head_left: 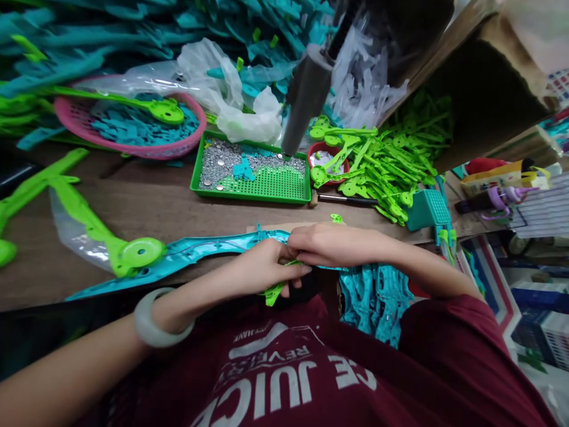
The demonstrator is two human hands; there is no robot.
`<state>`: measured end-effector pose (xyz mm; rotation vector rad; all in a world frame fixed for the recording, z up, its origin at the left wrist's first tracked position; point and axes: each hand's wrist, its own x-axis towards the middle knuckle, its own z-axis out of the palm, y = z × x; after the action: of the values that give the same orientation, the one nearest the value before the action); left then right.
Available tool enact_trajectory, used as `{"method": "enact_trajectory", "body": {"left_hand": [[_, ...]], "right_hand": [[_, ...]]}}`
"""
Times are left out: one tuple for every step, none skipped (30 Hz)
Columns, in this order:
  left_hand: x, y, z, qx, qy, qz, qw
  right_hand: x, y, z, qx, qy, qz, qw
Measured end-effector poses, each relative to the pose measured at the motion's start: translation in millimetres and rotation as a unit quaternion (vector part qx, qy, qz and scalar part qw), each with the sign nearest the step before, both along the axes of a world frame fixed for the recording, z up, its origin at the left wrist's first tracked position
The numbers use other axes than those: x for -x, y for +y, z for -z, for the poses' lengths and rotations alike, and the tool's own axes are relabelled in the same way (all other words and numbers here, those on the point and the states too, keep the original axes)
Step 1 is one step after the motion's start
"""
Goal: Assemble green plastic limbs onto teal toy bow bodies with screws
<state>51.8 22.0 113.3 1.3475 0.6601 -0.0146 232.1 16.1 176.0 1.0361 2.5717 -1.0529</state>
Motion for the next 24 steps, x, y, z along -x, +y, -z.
{"method": "enact_trajectory", "body": {"left_hand": [[-1,2,0.9,0.004,0.001,0.0,1.0],[-1,3,2.3,0.005,0.002,-0.002,1.0],[-1,4,4.1,0.005,0.004,-0.005,1.0],[-1,4,6.2,0.005,0.004,-0.01,1.0],[-2,5,8.4,0.009,0.004,-0.014,1.0],[-2,5,10.6,0.017,0.003,-0.017,1.0],[-2,5,12.8,0.026,0.002,-0.017,1.0],[-3,5,15.0,0.032,0.001,-0.015,0.999],[-3,5,17.0,0.034,0.001,-0.011,0.999],[-4,5,19.0,0.031,0.003,-0.007,0.999],[-4,5,20.8,0.024,0.007,-0.002,1.0],[-5,5,22.4,0.017,0.013,0.003,1.0],[-5,5,23.9,0.011,0.018,0.009,1.0],[-5,5,25.2,0.007,0.023,0.015,1.0],[-5,5,26.2,0.008,0.027,0.02,0.999],[-5,5,26.9,0.011,0.03,0.024,0.999],[-5,5,27.2,0.012,0.031,0.025,0.999],[-5,4,27.1,0.012,0.031,0.026,0.999],[-6,4,26.5,0.013,0.031,0.024,0.999],[-6,4,25.5,0.014,0.032,0.021,0.999],[-6,5,24.2,0.015,0.033,0.019,0.999],[-7,5,22.5,0.015,0.034,0.018,0.999],[-8,5,20.8,0.014,0.036,0.017,0.999],[-9,6,19.1,0.011,0.038,0.018,0.999]], "right_hand": [[-2,2,2.0,0.007,0.007,0.005,1.0],[-5,4,4.0,0.016,0.015,0.011,1.0],[-8,6,5.9,0.023,0.023,0.016,0.999],[-11,8,7.6,0.028,0.031,0.02,0.999],[-14,10,9.1,0.031,0.036,0.023,0.999],[-16,12,10.3,0.032,0.038,0.023,0.999],[-17,13,11.2,0.03,0.035,0.022,0.999],[-18,14,11.7,0.028,0.029,0.019,0.999],[-18,15,11.9,0.029,0.023,0.015,0.999],[-18,17,11.8,0.034,0.021,0.009,0.999],[-18,18,11.5,0.04,0.021,0.002,0.999],[-18,20,11.3,0.046,0.024,-0.004,0.999],[-17,21,11.1,0.051,0.025,-0.01,0.998],[-17,23,11.2,0.056,0.024,-0.016,0.998],[-15,24,11.5,0.06,0.018,-0.021,0.998],[-14,25,12.1,0.064,0.009,-0.023,0.998],[-13,26,12.9,0.067,-0.001,-0.024,0.997],[-11,26,13.9,0.07,-0.01,-0.022,0.997],[-10,26,15.0,0.073,-0.016,-0.02,0.997],[-9,26,16.0,0.073,-0.019,-0.016,0.997],[-9,25,16.9,0.073,-0.017,-0.014,0.997],[-9,25,17.8,0.071,-0.013,-0.012,0.997],[-10,25,18.6,0.07,-0.008,-0.012,0.997],[-10,25,19.3,0.068,-0.002,-0.012,0.998]]}}
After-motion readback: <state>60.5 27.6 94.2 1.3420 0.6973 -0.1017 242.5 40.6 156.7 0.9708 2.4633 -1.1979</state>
